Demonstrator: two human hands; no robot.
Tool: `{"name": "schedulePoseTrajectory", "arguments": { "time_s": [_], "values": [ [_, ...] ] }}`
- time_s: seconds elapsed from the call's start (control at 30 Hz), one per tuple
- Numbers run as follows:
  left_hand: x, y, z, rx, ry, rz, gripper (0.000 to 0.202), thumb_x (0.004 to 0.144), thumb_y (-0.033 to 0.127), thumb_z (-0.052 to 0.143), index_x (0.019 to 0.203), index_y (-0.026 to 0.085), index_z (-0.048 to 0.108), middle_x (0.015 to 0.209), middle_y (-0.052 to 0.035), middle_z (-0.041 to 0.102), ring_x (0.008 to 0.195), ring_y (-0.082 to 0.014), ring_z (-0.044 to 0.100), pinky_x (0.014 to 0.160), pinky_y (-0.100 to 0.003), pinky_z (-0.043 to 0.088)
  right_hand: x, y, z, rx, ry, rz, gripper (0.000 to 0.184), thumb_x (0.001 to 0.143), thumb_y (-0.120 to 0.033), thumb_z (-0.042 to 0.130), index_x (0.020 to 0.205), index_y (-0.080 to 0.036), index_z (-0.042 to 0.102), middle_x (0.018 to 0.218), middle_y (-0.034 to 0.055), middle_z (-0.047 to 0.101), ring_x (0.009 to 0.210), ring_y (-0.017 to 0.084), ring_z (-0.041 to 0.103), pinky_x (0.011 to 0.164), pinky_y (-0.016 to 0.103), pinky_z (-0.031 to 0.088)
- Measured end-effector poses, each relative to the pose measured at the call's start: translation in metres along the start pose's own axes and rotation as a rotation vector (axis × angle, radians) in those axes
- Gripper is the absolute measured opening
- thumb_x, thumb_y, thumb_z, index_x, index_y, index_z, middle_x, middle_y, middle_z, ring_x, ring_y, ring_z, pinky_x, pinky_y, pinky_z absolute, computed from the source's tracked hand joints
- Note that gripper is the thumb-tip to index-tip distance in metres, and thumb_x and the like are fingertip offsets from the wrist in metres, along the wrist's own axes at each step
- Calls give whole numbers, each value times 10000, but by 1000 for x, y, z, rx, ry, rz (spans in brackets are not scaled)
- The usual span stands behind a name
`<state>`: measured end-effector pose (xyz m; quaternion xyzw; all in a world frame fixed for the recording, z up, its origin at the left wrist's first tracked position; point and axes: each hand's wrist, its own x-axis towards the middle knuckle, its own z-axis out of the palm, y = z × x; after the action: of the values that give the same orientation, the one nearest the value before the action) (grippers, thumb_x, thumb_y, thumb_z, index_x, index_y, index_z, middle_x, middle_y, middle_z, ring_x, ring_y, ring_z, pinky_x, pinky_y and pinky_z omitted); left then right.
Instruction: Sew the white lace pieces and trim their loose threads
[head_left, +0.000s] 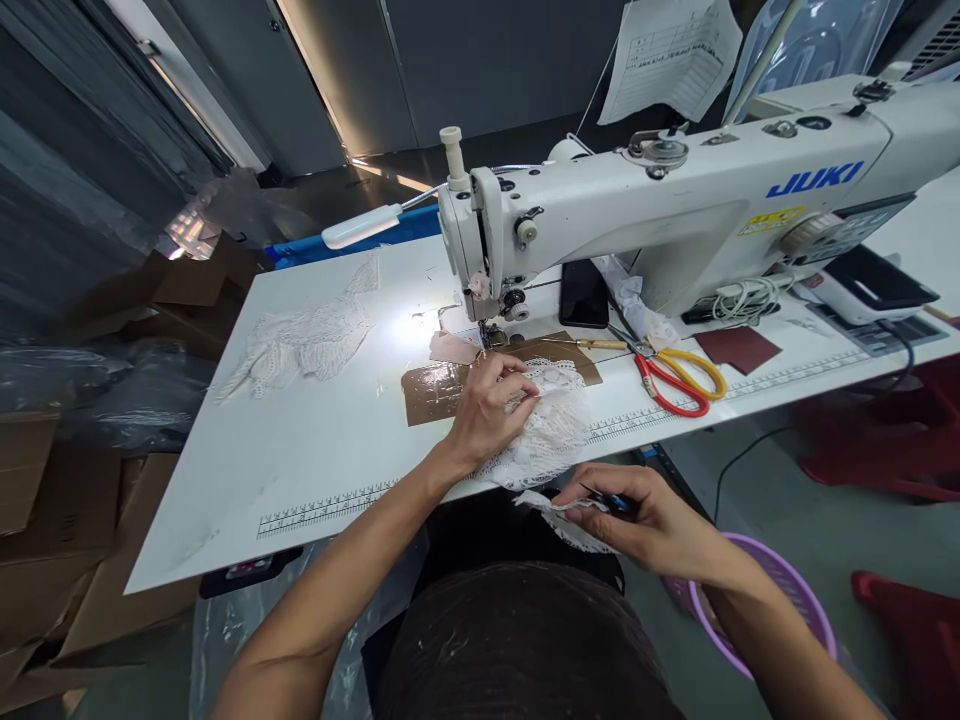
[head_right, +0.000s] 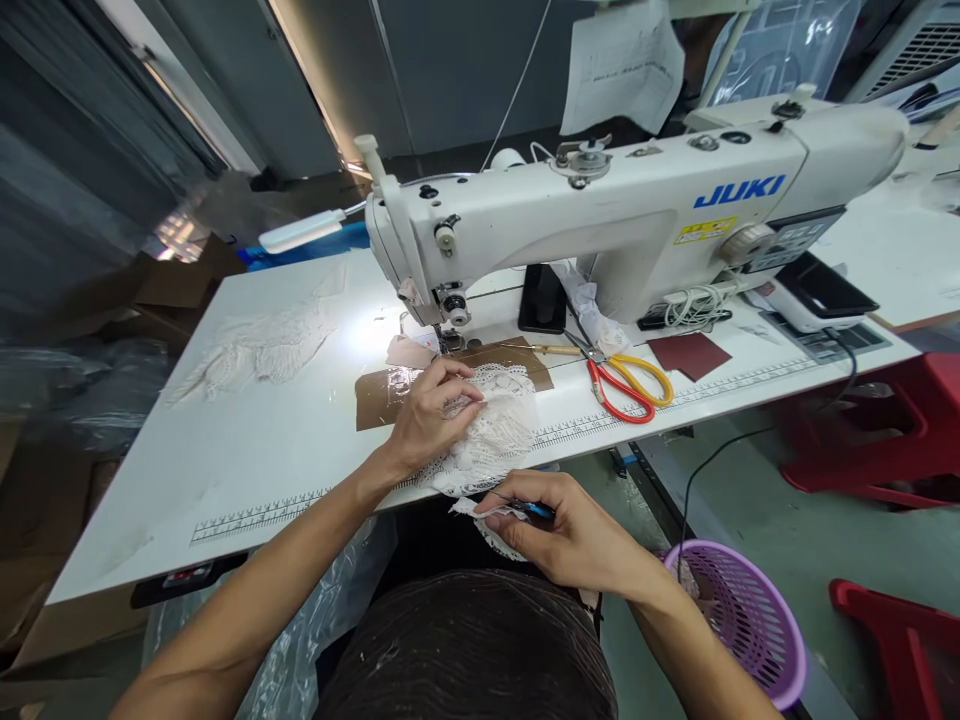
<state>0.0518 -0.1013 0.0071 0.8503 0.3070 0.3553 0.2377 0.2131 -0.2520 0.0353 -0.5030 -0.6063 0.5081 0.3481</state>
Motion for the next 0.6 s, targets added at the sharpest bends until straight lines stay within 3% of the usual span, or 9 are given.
{"name": "schedulePoseTrajectory", "arguments": {
  "time_s": [0.13, 0.27, 0.37, 0.5, 0.6],
  "values": [
    [2, 7, -11, -447, -42, -186, 91, 842, 259, 672, 849, 172, 647, 846, -37, 670, 798, -156, 650, 784, -329, 555, 1, -1, -9, 38, -5, -23, 241, 907, -392, 639, 905, -177, 747, 784, 44, 675, 706, 147, 557, 660, 263, 468],
    [-19, 14, -46, -760, 53, -374, 259, 818, 394, 703, 966, 182, 691, 888, -41, 688, 673, -125, 642, 619, -267, 558, 1, -7, -15, 118, 8, -65, 261, 886, -420, 665, 887, -174, 752, 767, 55, 667, 693, 156, 559, 639, 280, 469],
    [-46, 17, -86, -667, 221, -461, 304, 731, 419, 793, 923, 188, 746, 916, -59, 720, 685, -136, 650, 578, -240, 530, 13, -20, -1, 176, -68, -49, 274, 863, -430, 687, 878, -165, 753, 735, 43, 647, 664, 143, 543, 602, 263, 459],
    [-76, 15, -135, -518, 235, -612, 340, 661, 360, 859, 922, 170, 755, 862, -76, 753, 801, -205, 697, 656, -273, 547, 52, -43, 39, 246, -244, -78, 287, 842, -448, 698, 848, -164, 743, 721, 20, 648, 658, 128, 538, 612, 249, 458],
    [-92, 11, -164, -501, 312, -697, 418, 668, 346, 860, 1013, 158, 718, 830, -70, 760, 769, -191, 706, 641, -252, 528, 86, -48, 65, 251, -173, -120, 322, 827, -488, 695, 847, -170, 741, 690, 8, 631, 598, 118, 507, 556, 244, 430]
  ]
}}
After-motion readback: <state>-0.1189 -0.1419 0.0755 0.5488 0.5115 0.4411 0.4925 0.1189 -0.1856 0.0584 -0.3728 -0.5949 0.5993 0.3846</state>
